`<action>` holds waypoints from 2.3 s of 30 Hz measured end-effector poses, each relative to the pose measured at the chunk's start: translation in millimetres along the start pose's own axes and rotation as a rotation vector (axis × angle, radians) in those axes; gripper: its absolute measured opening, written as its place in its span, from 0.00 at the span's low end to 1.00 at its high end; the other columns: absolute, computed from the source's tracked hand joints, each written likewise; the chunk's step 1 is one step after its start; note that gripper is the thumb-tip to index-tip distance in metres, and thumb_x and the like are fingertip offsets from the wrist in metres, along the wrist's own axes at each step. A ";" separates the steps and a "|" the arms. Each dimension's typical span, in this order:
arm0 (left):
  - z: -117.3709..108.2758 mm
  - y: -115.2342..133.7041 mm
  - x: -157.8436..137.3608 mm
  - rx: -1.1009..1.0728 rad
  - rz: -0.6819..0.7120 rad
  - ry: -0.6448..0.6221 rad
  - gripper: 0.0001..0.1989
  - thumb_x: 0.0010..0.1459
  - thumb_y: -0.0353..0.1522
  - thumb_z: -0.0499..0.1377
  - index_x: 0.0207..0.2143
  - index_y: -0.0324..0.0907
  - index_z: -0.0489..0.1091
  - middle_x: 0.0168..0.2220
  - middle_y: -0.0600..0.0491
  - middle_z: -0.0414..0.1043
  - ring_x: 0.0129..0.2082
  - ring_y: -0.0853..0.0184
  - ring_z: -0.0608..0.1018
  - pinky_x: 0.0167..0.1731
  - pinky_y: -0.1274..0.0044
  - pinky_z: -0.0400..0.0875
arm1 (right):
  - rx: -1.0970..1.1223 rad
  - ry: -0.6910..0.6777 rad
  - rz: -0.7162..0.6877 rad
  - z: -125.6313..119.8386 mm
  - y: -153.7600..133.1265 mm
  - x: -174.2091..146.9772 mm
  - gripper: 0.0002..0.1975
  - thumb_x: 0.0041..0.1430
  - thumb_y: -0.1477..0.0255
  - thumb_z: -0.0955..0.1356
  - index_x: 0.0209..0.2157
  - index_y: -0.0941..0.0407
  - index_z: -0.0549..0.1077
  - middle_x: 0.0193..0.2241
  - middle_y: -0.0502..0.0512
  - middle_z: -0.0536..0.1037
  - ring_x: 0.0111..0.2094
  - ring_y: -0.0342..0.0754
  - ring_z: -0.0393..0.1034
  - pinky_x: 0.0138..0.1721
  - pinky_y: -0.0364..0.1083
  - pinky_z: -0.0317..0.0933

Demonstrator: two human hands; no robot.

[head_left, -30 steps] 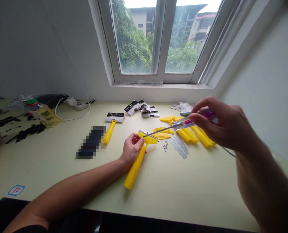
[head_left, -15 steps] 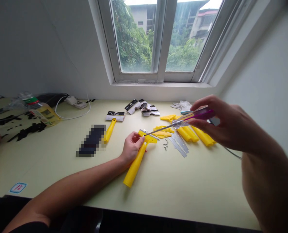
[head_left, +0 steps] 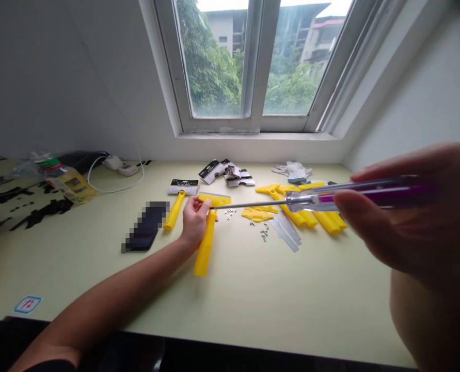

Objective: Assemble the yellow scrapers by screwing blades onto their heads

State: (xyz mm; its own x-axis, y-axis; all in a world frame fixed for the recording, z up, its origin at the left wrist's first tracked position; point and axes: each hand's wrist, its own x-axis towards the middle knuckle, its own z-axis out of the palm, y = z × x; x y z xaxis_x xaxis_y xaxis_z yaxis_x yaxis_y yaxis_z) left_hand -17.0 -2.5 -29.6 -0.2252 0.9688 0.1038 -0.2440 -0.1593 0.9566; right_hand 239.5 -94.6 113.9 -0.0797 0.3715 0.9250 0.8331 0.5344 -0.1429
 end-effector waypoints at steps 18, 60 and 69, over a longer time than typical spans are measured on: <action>-8.8 27.0 11.8 -0.115 0.000 -0.033 0.11 0.55 0.38 0.57 0.34 0.43 0.57 0.22 0.59 0.68 0.14 0.73 0.70 0.15 0.82 0.62 | -0.022 -1.000 -0.242 109.5 -81.2 -123.8 0.11 0.57 0.63 0.63 0.38 0.55 0.67 0.29 0.57 0.74 0.26 0.51 0.66 0.27 0.48 0.50; 6.8 24.7 -29.8 -0.209 -0.284 -0.510 0.28 0.47 0.37 0.69 0.46 0.41 0.60 0.35 0.50 0.72 0.23 0.70 0.75 0.18 0.80 0.64 | 0.345 -0.860 0.247 137.6 42.8 -35.9 0.09 0.61 0.66 0.65 0.36 0.56 0.73 0.28 0.51 0.78 0.28 0.43 0.70 0.31 0.42 0.60; 32.6 32.4 -38.2 0.031 -0.226 -0.631 0.17 0.56 0.43 0.60 0.43 0.43 0.63 0.37 0.51 0.70 0.21 0.70 0.76 0.16 0.80 0.66 | 0.536 -0.809 0.173 81.3 20.4 -0.7 0.10 0.59 0.67 0.67 0.37 0.56 0.77 0.32 0.53 0.80 0.31 0.43 0.73 0.34 0.42 0.64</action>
State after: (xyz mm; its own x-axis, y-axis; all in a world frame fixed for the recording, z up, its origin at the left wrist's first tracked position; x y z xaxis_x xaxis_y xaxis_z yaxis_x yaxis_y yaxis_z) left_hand 14.4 -38.5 6.3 0.4254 0.9045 0.0300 -0.1911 0.0574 0.9799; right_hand 212.1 -22.2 81.7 -0.4971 0.7775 0.3852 0.5257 0.6230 -0.5792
